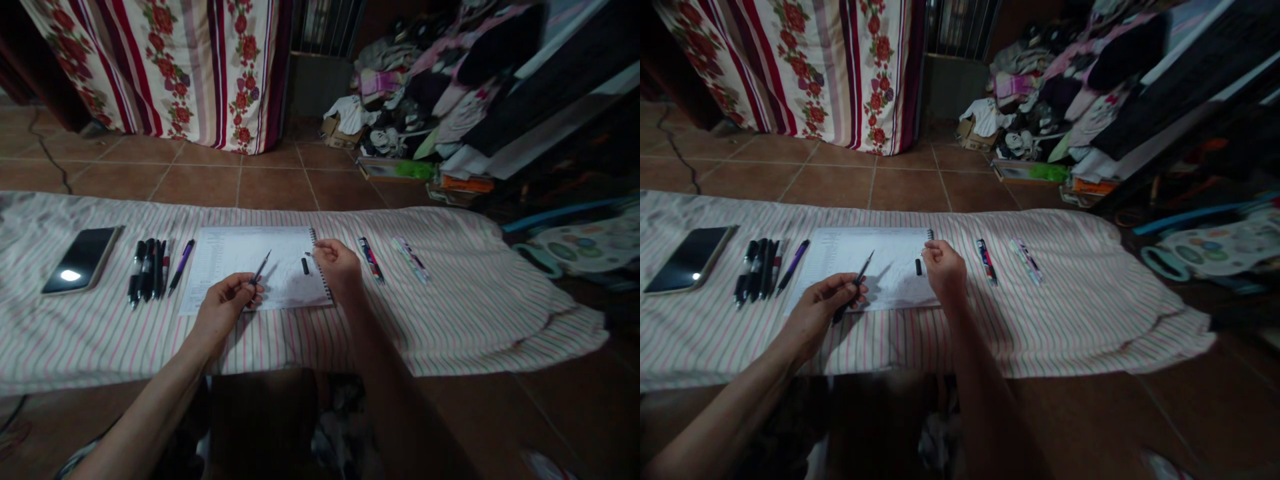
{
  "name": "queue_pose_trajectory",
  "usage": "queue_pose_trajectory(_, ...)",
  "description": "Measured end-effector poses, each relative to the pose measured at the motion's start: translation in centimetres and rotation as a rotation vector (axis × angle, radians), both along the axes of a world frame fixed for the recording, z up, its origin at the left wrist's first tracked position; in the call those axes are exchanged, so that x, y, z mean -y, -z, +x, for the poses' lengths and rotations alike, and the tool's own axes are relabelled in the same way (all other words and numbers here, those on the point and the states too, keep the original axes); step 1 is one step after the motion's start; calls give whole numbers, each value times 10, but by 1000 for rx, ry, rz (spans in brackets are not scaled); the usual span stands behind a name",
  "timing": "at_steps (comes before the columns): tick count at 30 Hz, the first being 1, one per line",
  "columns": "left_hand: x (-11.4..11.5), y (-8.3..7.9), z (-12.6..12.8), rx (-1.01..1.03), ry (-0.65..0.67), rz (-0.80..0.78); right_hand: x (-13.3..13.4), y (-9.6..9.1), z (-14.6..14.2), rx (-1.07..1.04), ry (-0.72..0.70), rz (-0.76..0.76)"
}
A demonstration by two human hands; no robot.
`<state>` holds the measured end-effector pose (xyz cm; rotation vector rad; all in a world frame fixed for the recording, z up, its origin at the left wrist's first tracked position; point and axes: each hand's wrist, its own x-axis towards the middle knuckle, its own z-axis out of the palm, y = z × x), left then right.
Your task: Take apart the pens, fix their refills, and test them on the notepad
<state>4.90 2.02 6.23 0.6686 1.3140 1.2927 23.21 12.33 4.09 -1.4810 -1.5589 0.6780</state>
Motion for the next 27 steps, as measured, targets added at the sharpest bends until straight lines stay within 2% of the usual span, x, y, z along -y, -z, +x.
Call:
queue_pose_trajectory(4, -1, 0, 4, -7, -4, 5, 2, -1, 10, 281, 53, 9)
queue_pose_trajectory(8, -3, 0, 9, -6, 4, 6, 3, 2, 12, 387, 33, 44)
queue_pose_trajectory(11, -5, 1, 12, -3, 11, -11, 2, 8, 13, 412, -3, 75)
queue_pose_trajectory(19, -9, 5, 16, 6, 2, -54, -6, 15, 7, 383, 26, 118)
queue_pose_trajectory(27, -11, 9, 12, 5, 1, -55, -11, 22, 7, 449, 50, 96)
